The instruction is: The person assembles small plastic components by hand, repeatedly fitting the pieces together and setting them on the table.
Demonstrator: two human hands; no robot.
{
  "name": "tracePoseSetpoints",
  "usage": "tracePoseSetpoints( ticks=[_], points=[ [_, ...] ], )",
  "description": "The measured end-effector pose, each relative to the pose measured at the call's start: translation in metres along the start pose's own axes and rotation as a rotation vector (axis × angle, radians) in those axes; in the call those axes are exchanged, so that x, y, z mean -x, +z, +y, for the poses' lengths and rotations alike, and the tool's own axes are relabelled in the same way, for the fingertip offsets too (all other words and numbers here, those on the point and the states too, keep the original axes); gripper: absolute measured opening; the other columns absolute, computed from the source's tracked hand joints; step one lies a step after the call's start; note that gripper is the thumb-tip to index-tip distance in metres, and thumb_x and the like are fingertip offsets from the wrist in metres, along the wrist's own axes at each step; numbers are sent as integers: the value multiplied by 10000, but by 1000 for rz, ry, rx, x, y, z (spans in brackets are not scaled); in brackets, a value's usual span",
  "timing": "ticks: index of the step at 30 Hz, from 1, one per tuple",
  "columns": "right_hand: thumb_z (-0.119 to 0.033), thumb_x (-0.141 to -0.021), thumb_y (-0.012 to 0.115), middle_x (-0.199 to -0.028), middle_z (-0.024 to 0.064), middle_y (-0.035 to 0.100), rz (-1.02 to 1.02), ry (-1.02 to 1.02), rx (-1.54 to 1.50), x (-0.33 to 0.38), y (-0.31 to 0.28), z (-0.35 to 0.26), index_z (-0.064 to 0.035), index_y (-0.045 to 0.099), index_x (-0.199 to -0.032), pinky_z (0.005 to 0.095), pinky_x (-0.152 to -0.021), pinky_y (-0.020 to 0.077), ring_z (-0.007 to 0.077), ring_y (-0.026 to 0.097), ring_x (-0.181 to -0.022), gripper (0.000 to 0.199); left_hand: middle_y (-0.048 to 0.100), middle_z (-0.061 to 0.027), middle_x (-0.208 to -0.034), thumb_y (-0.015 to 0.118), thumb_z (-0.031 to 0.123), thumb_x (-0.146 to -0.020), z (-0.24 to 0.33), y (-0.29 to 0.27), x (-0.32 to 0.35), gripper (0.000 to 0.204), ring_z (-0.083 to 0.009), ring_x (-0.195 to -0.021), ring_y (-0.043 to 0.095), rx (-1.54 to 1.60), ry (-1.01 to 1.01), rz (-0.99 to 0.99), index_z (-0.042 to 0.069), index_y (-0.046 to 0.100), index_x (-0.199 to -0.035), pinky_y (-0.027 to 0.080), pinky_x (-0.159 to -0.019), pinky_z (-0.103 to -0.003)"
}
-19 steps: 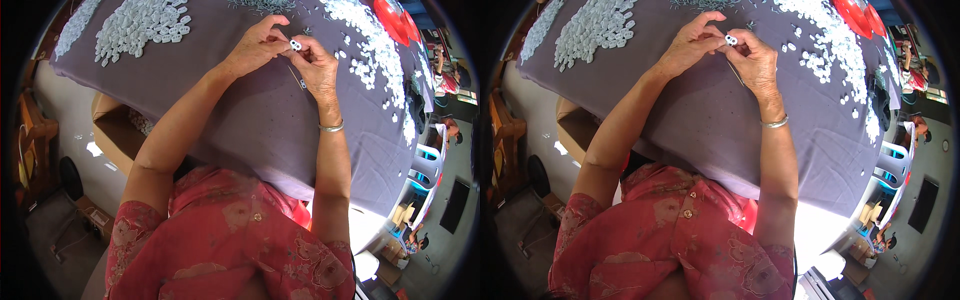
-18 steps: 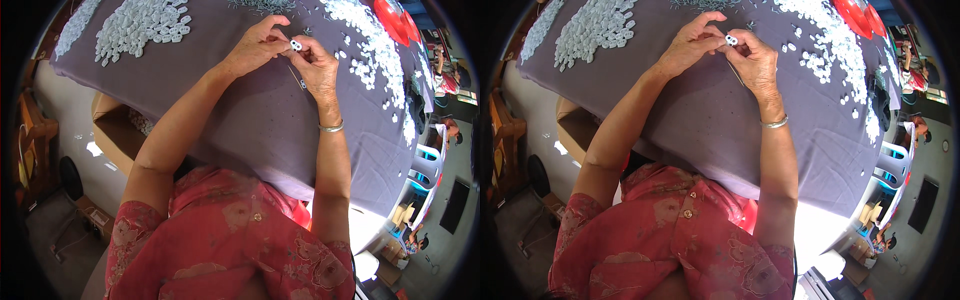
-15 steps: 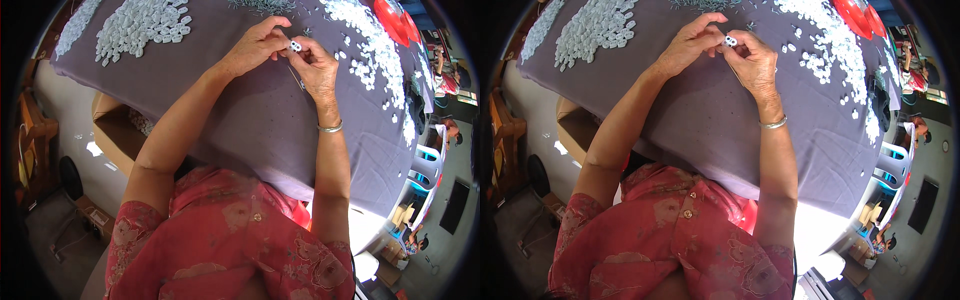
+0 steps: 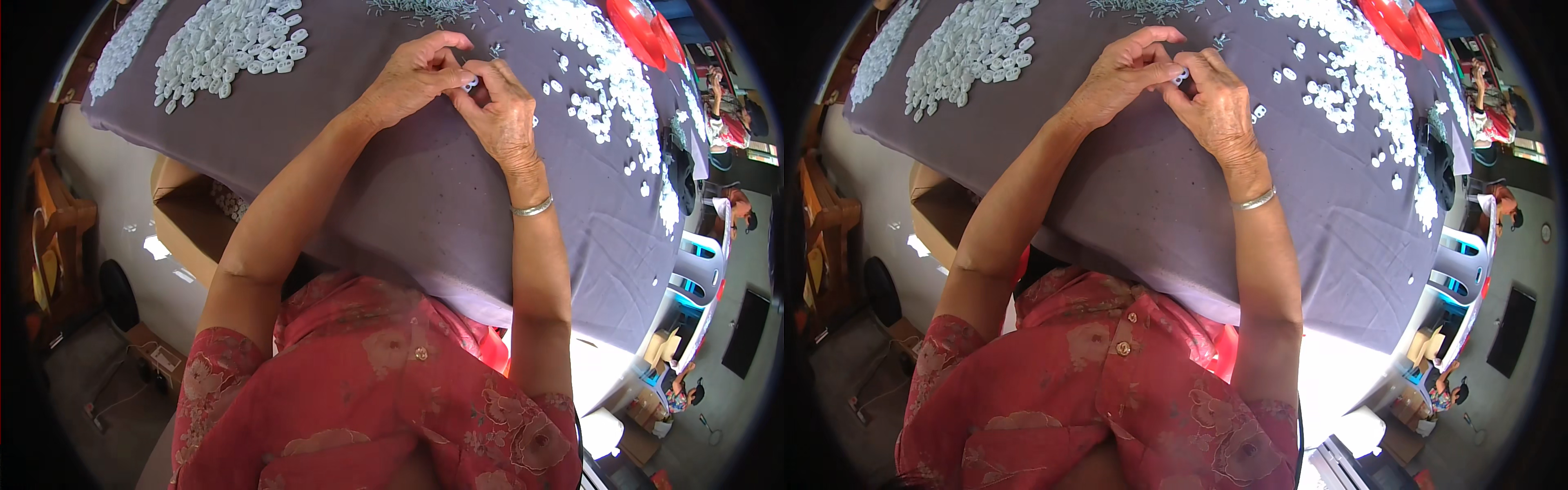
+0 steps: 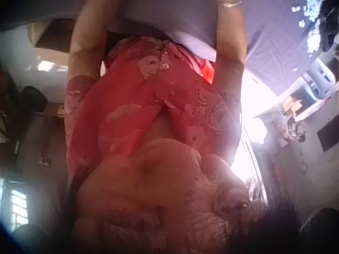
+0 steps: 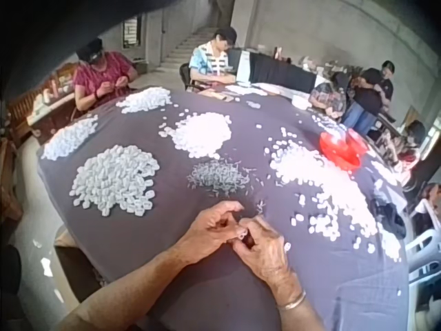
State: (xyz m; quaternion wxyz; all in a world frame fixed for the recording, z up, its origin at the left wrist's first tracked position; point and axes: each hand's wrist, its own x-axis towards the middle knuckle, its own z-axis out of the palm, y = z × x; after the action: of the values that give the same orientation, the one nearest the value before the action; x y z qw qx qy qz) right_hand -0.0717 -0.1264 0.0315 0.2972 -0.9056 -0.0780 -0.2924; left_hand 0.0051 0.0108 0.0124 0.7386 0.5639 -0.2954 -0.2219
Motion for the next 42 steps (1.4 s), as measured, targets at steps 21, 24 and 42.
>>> tracePoseSetpoints(
  ticks=[21,24,42],
  points=[
    [-260,-811,678,-595,145,593,-217,-93,91,5,-3,14,3,521,-713,397,-533,507,331,614,-577,321,507,23,-789,495,92,-893,5,12,13,293,-72,-723,495,50,-62,-15,84,565,-1177,432,-641,-239],
    [-278,-804,683,-580,142,591,-251,-68,34,4,-7,10,5,532,-694,395,-525,504,324,611,-566,339,503,19,-778,487,75,-895,7,17,17,296,-76,-696,498,-16,-41,31,77,561,-1182,435,-628,-240],
    [-176,-792,675,-580,140,549,-322,-100,-14,5,-7,-3,1,559,-684,380,-478,480,315,580,-531,238,417,35,-745,447,27,-850,10,24,26,364,-52,-654,410,53,-32,128,66,547,-1197,379,-578,-187]
  ],
)
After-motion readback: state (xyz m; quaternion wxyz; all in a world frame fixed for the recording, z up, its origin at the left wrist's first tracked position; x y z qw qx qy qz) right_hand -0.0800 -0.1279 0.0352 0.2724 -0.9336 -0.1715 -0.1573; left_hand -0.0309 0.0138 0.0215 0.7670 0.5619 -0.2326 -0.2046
